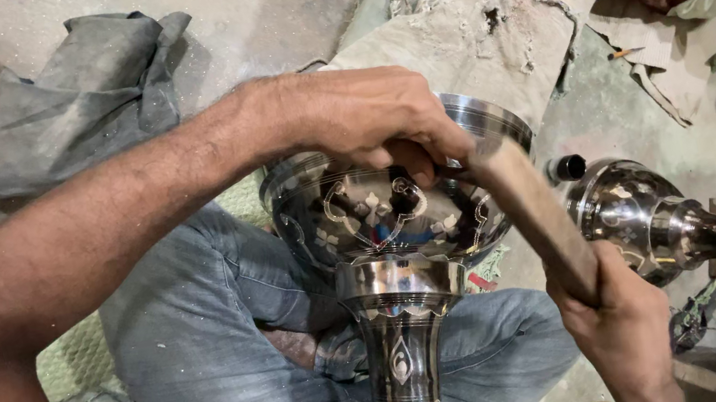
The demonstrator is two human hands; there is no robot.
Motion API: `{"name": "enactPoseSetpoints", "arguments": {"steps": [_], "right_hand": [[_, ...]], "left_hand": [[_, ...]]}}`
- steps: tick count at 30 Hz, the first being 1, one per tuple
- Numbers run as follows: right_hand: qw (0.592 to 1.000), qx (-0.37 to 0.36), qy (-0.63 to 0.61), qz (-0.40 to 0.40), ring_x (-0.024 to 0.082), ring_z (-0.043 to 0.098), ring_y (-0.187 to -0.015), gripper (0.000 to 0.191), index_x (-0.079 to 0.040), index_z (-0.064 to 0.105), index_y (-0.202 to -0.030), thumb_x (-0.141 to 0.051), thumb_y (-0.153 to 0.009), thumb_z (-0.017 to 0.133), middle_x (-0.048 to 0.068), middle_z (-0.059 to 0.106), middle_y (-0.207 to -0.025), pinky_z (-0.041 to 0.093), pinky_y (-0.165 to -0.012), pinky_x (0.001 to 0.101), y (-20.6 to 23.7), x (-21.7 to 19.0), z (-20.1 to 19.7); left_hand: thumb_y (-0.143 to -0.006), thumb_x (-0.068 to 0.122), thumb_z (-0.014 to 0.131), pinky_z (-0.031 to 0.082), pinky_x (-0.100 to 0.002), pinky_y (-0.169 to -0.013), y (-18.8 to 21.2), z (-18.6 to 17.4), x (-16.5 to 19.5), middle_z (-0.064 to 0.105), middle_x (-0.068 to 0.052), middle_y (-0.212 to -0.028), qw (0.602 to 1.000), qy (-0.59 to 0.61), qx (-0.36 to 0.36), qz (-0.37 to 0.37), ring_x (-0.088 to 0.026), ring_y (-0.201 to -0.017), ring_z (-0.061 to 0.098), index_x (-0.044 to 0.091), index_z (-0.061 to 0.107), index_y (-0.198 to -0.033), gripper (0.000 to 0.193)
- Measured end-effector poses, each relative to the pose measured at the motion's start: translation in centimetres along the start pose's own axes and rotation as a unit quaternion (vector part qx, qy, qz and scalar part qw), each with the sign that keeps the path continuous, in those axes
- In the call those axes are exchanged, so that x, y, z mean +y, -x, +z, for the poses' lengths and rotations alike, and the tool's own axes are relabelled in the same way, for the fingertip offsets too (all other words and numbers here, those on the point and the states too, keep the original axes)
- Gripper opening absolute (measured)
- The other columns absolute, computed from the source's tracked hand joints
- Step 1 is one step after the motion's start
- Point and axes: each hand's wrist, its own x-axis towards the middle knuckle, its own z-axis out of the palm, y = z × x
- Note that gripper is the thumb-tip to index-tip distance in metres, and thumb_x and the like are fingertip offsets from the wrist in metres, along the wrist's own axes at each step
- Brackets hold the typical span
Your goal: The person uses a chisel and wooden mallet to engrave decorative patterns on a polished metal vessel. They repeatedly tap the chisel along the surface to create fine lines and shapes.
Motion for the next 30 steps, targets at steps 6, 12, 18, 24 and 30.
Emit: {"name": "enactPoseSetpoints", "arguments": {"steps": [6,12,18,24,30], "right_hand": [[1.000,0.006,-0.030,-0.003,0.022,0.058,-0.053,0.034,-0.002,0.063,-0.100,-0.025,-0.089,0.085,0.012,0.061,-0.067,0.052,-0.055,0.0359,-0.3,-0.5,-0.2],[0.977,-0.149,-0.140,0.052,0.020,0.067,-0.058,0.053,-0.012,0.064,-0.129,-0.016,-0.079,0.083,0.009,0.074,-0.075,0.057,-0.052,0.0377,-2.6,-0.7,-2.1],[0.975,-0.151,-0.156,-0.038,0.020,0.077,-0.076,0.086,-0.022,0.055,-0.157,-0.007,-0.077,0.082,0.010,0.078,-0.109,0.068,-0.065,0.0378,-5.2,-1.3,-4.9],[0.988,-0.052,-0.023,-0.146,0.021,0.074,-0.096,0.085,-0.017,0.060,-0.149,0.007,-0.070,0.082,0.015,0.075,-0.116,0.061,-0.085,0.0373,-6.7,-3.3,-6.3],[0.964,-0.024,-0.198,-0.174,0.017,0.072,-0.097,0.061,-0.002,0.061,-0.139,0.005,-0.080,0.075,0.011,0.072,-0.110,0.063,-0.090,0.0323,-7.5,-5.6,-7.1]], "left_hand": [[-0.088,-0.002,0.070,0.066,-0.031,-0.080,0.8,0.3,-0.7,0.080,-0.002,-0.108,0.999,0.034,0.042,0.007,-0.013,-0.087,0.079,0.022,0.069,-0.132,0.050],[-0.089,0.010,0.080,0.066,-0.038,-0.092,3.5,1.9,-1.4,0.078,-0.008,-0.119,0.962,0.078,0.254,-0.057,-0.019,-0.098,0.080,0.019,0.063,-0.138,0.053],[-0.096,0.017,0.077,0.066,-0.039,-0.096,4.4,3.9,-1.6,0.079,-0.006,-0.118,0.955,0.036,0.280,-0.094,-0.018,-0.099,0.081,0.022,0.060,-0.144,0.051],[-0.094,0.019,0.082,0.066,-0.039,-0.098,4.4,4.2,-1.3,0.075,-0.009,-0.126,0.939,0.057,0.331,-0.069,-0.019,-0.101,0.080,0.018,0.061,-0.141,0.052],[-0.097,0.006,0.072,0.066,-0.036,-0.099,4.4,4.7,-1.6,0.074,-0.011,-0.128,0.934,0.088,0.341,-0.065,-0.019,-0.107,0.080,0.014,0.061,-0.143,0.048]]}}
